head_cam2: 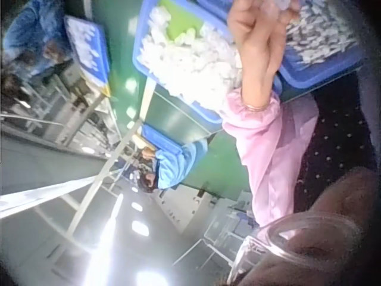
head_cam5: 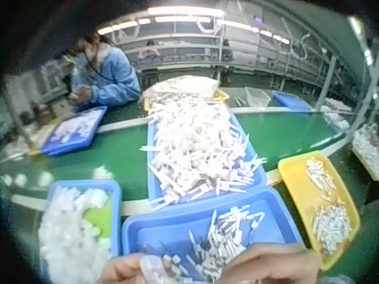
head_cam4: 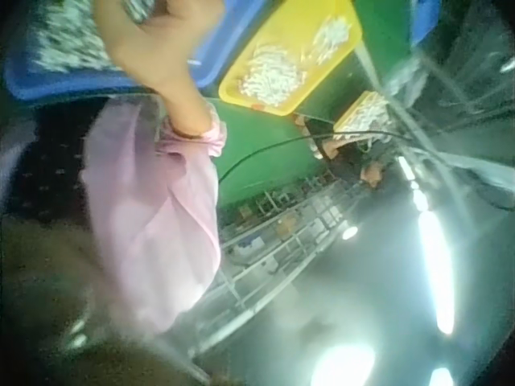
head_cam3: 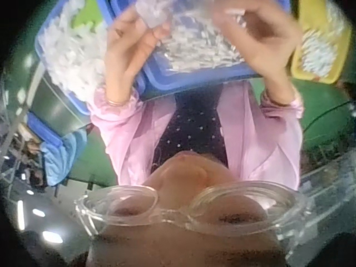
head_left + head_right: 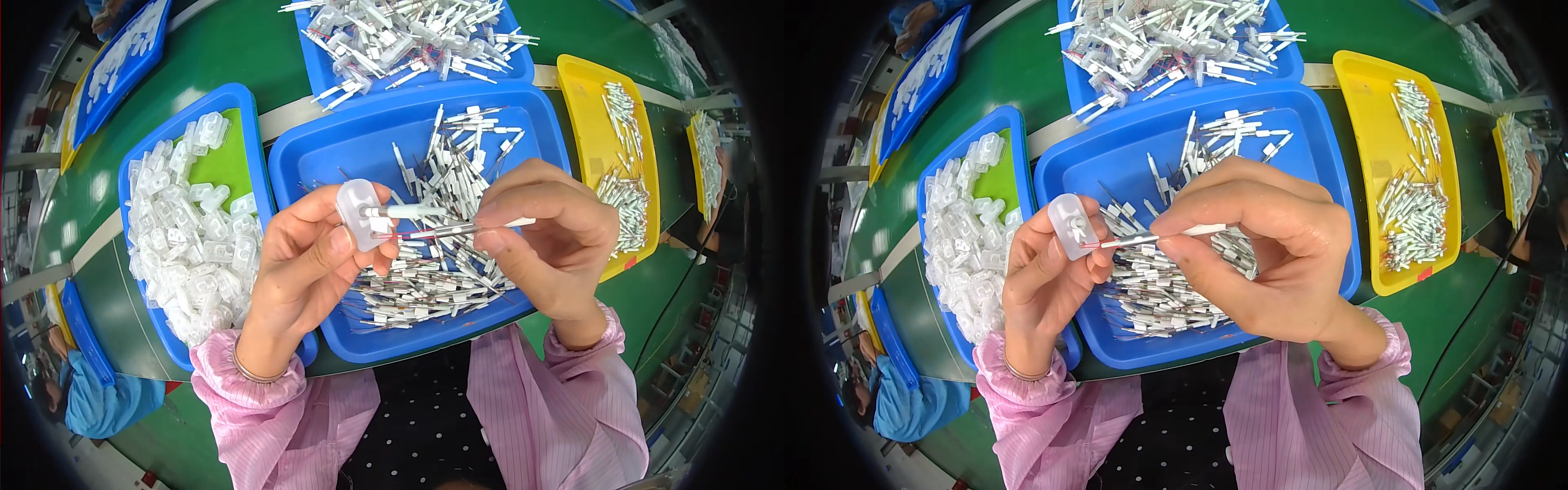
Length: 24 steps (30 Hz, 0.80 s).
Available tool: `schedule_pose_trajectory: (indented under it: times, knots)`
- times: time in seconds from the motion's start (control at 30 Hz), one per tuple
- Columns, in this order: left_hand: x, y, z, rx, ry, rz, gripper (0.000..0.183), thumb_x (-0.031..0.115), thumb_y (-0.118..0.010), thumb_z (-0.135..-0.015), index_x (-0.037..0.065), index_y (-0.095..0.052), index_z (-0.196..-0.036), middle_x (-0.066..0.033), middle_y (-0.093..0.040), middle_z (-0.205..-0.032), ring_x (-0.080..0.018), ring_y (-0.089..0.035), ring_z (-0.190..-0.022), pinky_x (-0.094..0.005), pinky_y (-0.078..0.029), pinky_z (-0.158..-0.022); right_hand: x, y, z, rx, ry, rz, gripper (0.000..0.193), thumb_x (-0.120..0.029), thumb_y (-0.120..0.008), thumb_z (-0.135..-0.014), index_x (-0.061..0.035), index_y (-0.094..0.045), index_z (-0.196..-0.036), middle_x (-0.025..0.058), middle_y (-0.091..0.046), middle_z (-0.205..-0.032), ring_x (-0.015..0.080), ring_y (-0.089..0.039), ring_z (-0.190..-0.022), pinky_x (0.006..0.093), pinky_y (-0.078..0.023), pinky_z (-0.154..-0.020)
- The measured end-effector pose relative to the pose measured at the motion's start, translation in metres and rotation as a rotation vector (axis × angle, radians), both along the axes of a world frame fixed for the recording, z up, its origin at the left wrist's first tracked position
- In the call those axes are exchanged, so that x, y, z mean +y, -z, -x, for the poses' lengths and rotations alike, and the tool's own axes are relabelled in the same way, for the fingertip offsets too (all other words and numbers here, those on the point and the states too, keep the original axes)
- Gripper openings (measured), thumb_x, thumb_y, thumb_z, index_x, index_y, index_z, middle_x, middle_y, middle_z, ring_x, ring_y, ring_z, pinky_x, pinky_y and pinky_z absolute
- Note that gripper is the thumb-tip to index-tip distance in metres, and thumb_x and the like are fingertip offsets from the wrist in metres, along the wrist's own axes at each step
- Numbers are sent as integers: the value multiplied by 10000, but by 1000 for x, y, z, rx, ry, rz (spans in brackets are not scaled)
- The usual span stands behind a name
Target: The person repeatedly picks up small white plastic housings and metal pins from blue and yellow trays. They insert the metal pins into the plastic housings by hand and place the assembled units into a separate blue tray. The process is continuous and repetitive throughout the clip.
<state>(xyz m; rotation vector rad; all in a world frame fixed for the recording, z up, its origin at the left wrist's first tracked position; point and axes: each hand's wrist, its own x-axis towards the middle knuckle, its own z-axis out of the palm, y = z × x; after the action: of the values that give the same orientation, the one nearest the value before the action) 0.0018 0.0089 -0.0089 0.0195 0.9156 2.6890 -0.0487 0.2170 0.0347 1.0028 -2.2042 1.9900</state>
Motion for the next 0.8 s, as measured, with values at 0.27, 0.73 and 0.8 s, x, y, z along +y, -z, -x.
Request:
schedule_pose_trajectory:
  times: [0.27, 0.73, 0.8]
  knots:
    - [3, -5, -3, 74, -97, 252, 384, 132, -590, -817, -85, -465, -1109, -168, -546, -990, -201, -583, -787, -294, -482, -632, 1, -16, -9, 151, 16, -205, 193, 95, -621, -604, 42, -624, -790, 121, -578, -711, 156, -533, -587, 245, -400, -523]
    - [7, -6, -5, 72, -83, 73, 329, -32, -570, -799, -72, -465, -1109, -163, -584, -972, -237, -612, -867, -317, -530, -725, -20, 0, -16, 75, 55, -59, 162, 87, -648, -678, 61, -617, -835, 140, -588, -762, 161, -575, -616, 224, -455, -503]
    - [8, -4, -5, 85, -81, 45, 318, -44, -570, -794, -70, -467, -1094, -166, -582, -974, -250, -613, -880, -320, -533, -734, -20, 8, -17, -118, 103, 35, 125, 86, -630, -727, 63, -603, -846, 138, -603, -788, 158, -596, -664, 223, -473, -539]
